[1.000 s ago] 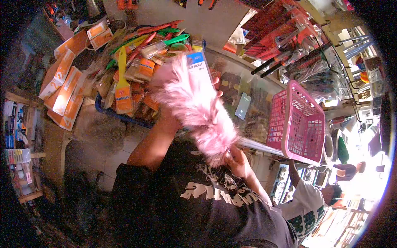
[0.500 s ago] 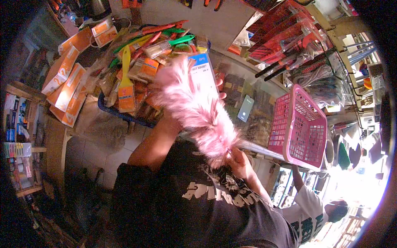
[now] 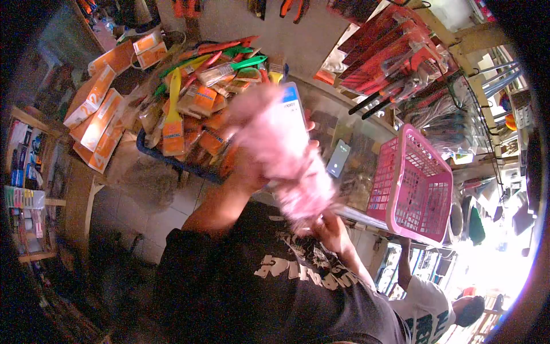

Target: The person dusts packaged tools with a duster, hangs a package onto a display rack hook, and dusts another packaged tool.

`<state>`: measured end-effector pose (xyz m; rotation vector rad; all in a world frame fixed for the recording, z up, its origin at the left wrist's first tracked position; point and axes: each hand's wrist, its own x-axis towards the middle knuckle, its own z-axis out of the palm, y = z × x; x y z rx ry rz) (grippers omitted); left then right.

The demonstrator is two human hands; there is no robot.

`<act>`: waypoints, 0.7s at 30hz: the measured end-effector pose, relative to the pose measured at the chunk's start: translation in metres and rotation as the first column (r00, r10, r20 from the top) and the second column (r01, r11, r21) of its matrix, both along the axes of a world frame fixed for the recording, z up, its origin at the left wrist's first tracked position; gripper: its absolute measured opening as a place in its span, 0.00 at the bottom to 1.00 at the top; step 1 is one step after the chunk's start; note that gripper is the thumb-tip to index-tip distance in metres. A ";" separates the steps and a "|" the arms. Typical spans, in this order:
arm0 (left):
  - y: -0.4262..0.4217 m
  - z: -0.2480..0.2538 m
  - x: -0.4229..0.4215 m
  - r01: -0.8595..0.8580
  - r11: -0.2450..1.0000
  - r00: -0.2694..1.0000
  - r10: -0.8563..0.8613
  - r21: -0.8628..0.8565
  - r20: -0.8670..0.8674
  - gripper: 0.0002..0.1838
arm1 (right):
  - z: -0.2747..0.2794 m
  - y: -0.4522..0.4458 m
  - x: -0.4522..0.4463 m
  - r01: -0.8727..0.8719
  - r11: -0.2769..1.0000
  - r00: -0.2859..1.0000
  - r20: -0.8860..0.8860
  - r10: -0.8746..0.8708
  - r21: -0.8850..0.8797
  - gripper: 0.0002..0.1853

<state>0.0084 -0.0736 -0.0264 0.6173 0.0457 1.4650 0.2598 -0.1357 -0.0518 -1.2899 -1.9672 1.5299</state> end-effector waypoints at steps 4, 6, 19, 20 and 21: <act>0.002 -0.006 0.019 0.021 0.955 0.975 0.046 -0.295 0.218 0.37 | 0.006 0.006 0.011 0.170 0.946 0.981 -0.040 -0.188 -0.277 0.19; 0.003 -0.006 0.030 -0.006 0.968 0.995 0.031 -0.251 0.095 0.38 | 0.002 0.014 0.029 0.146 0.930 0.987 0.118 -0.111 -0.339 0.19; 0.013 -0.025 0.085 -0.177 0.935 0.984 0.174 -0.308 -0.036 0.36 | -0.021 0.042 0.082 0.098 0.985 0.995 0.014 -0.097 -0.141 0.14; 0.011 -0.020 0.087 -0.123 0.914 0.990 0.142 -0.386 0.023 0.36 | -0.018 0.045 0.083 0.167 0.952 0.986 0.039 -0.163 -0.256 0.14; 0.012 -0.016 0.092 -0.251 0.895 0.966 0.208 -0.369 -0.152 0.38 | -0.010 0.045 0.086 0.121 0.978 0.985 0.146 -0.096 -0.172 0.15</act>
